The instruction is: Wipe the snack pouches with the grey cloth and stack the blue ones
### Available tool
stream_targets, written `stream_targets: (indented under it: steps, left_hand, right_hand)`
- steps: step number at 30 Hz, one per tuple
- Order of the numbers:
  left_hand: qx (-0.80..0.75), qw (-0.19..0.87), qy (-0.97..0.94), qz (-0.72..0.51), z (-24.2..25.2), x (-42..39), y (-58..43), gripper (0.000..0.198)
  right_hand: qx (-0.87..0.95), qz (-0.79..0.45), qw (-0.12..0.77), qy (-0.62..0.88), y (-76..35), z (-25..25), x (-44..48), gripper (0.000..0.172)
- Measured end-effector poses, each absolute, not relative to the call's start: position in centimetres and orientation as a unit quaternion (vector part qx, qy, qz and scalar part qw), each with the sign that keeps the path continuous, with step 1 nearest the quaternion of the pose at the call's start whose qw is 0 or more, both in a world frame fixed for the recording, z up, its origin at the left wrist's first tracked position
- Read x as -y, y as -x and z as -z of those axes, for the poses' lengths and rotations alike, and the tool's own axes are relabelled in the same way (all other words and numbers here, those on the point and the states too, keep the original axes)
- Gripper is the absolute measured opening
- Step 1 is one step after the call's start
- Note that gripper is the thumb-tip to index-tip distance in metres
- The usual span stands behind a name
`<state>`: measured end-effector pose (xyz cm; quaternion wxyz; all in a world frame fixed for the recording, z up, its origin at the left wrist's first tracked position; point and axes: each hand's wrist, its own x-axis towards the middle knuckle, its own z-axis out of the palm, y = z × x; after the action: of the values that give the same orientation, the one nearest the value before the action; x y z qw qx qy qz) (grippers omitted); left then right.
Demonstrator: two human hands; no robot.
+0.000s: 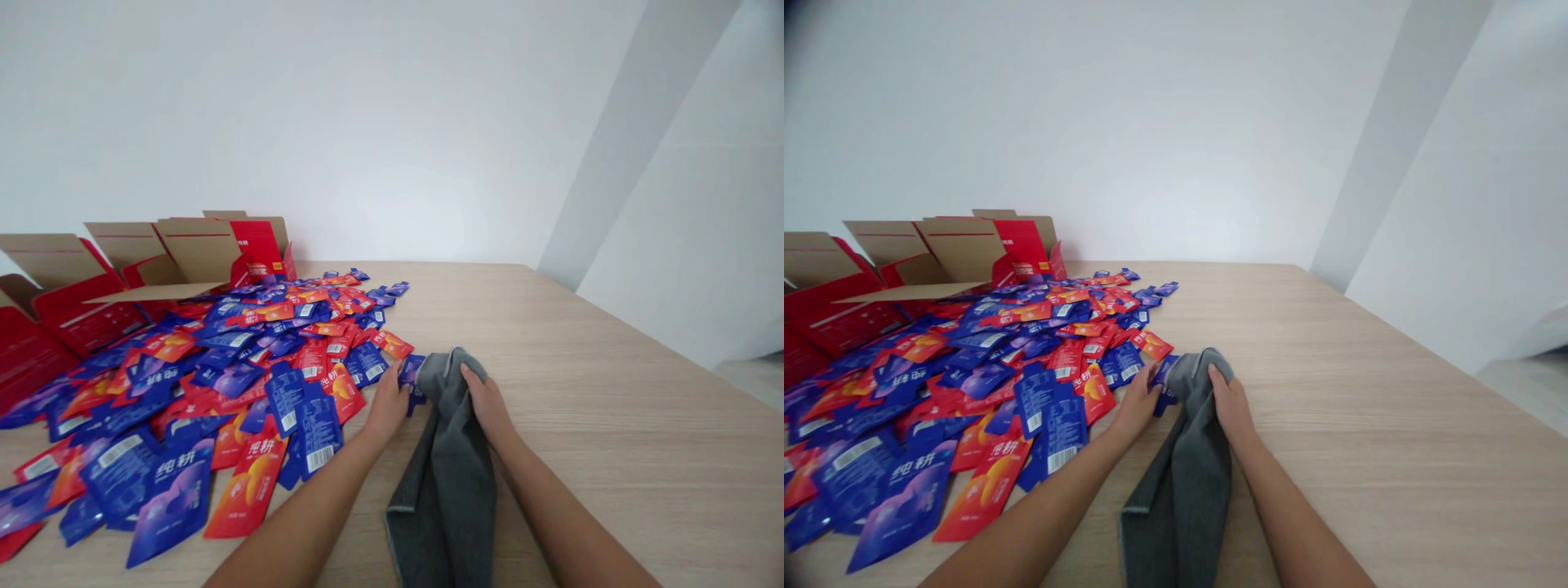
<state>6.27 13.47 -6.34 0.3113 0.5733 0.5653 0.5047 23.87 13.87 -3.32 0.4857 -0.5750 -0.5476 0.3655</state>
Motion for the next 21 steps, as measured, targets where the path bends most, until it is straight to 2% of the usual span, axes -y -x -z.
stream_targets:
  steps: [3, 6, 9, 12, 14, 16, 21]
  left_hand:
    - [-0.571, 0.235, -0.67, -0.413, 6.3, -12.8, -6.7, 0.049]
    - [-0.53, 0.207, -0.755, -0.326, 6.0, -12.1, -7.2, 0.054]
    - [-0.513, 0.183, -0.781, -0.305, 5.5, -11.7, -7.2, 0.054]
    - [-0.546, 0.112, -0.78, -0.286, 5.0, -11.6, -6.8, 0.038]
    - [-0.55, 0.08, -0.791, -0.256, 4.7, -11.6, -6.5, 0.029]
    - [-0.546, 0.07, -0.8, -0.24, 4.4, -11.6, -6.6, 0.03]
    - [-0.563, 0.033, -0.796, -0.22, 3.9, -11.0, -7.9, 0.039]
  right_hand:
    - [0.4, -0.387, 0.596, 0.578, -25.2, 2.5, -14.2, 0.043]
    - [0.432, -0.291, 0.605, 0.603, -25.9, 2.1, -14.3, 0.048]
    - [0.625, -0.165, 0.495, 0.58, -24.7, 2.5, -13.6, 0.043]
    - [0.814, -0.135, 0.304, 0.476, -22.4, 3.4, -12.4, 0.034]
    - [0.867, -0.131, 0.209, 0.432, -21.3, 4.0, -12.0, 0.039]
    - [0.871, -0.116, 0.171, 0.447, -21.0, 4.4, -12.3, 0.045]
    - [0.823, -0.086, 0.163, 0.538, -22.2, 5.0, -14.5, 0.046]
